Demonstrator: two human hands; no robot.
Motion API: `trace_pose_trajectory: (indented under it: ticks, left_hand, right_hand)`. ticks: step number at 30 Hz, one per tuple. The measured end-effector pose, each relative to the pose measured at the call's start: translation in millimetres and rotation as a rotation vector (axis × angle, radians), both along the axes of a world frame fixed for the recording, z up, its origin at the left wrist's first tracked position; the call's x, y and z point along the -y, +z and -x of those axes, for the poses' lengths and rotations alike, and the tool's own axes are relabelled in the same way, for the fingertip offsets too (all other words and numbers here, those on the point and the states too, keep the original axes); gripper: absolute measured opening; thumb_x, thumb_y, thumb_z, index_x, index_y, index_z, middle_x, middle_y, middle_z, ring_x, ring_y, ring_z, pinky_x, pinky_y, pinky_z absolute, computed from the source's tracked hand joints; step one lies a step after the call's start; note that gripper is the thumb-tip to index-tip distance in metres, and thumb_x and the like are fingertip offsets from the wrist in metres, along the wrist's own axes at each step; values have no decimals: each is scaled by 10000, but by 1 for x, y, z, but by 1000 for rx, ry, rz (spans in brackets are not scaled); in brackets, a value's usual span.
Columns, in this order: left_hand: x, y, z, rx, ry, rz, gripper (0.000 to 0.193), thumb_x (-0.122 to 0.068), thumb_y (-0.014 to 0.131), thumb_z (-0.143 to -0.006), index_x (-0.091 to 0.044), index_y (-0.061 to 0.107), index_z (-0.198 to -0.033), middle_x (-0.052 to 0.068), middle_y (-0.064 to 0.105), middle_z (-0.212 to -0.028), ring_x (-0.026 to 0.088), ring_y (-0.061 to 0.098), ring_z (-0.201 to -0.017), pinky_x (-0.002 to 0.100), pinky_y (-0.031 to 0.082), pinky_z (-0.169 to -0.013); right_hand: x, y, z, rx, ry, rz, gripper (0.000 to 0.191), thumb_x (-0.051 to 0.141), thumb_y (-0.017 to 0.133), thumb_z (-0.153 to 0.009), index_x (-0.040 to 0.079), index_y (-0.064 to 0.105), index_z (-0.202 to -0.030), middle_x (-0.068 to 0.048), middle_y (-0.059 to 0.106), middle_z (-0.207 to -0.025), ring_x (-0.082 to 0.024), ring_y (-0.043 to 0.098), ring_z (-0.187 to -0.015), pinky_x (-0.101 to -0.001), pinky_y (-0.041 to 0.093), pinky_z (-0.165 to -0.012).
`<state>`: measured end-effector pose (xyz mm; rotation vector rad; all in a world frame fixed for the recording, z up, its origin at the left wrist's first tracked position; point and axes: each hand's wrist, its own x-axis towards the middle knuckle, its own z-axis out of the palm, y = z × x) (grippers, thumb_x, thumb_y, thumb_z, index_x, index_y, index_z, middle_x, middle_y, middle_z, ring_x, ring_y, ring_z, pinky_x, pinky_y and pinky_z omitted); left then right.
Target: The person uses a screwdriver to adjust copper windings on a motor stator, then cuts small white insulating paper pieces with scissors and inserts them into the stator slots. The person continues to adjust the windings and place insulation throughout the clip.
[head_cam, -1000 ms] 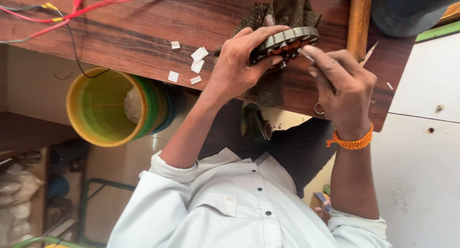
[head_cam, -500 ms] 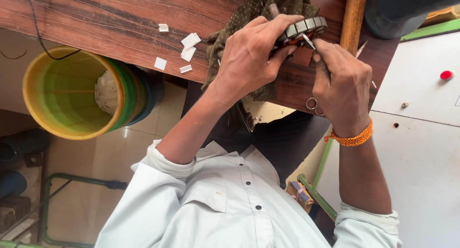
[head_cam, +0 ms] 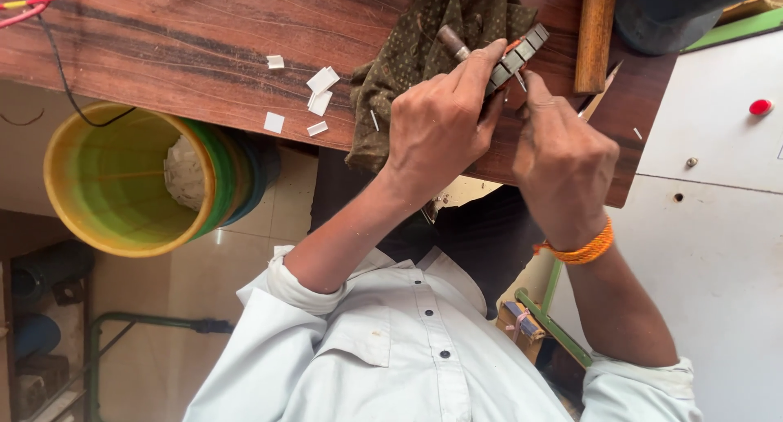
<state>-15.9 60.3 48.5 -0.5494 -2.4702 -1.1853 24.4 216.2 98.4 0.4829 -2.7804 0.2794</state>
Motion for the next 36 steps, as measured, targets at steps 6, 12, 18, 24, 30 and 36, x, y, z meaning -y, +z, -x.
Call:
trace_pose_trajectory:
  ticks: [6, 12, 18, 24, 30, 36]
  left_hand:
    - [4, -2, -1, -1, -28, 17, 524, -150, 754, -986, -2, 525, -1434, 119, 748, -1177, 192, 744, -829, 322, 575, -723]
    - [8, -2, -6, 61, -45, 18, 532, -149, 749, -994, -10, 526, -1456, 110, 742, -1182, 190, 737, -866, 333, 564, -778]
    - [3, -5, -9, -72, -74, -2, 471, -131, 702, -1044, -49, 507, -1465, 70, 672, -1399, 179, 742, -1113, 285, 553, -811]
    - [-1, -14, -5, -74, -177, 26, 463, -80, 681, -1045, -74, 521, -1478, 49, 655, -1468, 158, 745, -1095, 288, 583, -885]
    - [11, -21, 2, -118, -241, -56, 482, -90, 761, -1042, -94, 525, -1463, 26, 658, -1421, 190, 748, -1151, 303, 585, -900]
    - [22, -9, 11, -75, -294, -71, 480, -118, 779, -1002, -188, 557, -1422, -12, 704, -1334, 210, 744, -1129, 345, 598, -930]
  right_hand:
    - [8, -4, -3, -27, -41, -150, 448, -113, 659, -908, -106, 628, -1354, -139, 706, -964, -226, 689, -694, -329, 559, -613]
    - [4, 8, -1, 61, 12, -88, 443, -111, 652, -902, -120, 612, -1343, -149, 693, -947, -237, 691, -696, -324, 563, -614]
    - [7, 14, -7, 123, -59, -87, 389, -111, 633, -914, -125, 622, -1303, -152, 687, -877, -245, 697, -681, -330, 560, -594]
    - [-4, 17, -12, 298, -113, 208, 153, -92, 582, -1000, -109, 600, -1151, -216, 665, -847, -346, 702, -752, -431, 538, -647]
    - [-14, 6, -6, 230, 165, 44, 81, -72, 568, -962, -147, 552, -989, -271, 640, -892, -398, 657, -772, -478, 453, -581]
    - [-7, 2, -13, 435, -43, 484, 172, 95, 521, -1111, -62, 562, -1168, -171, 602, -824, -324, 615, -738, -448, 494, -682]
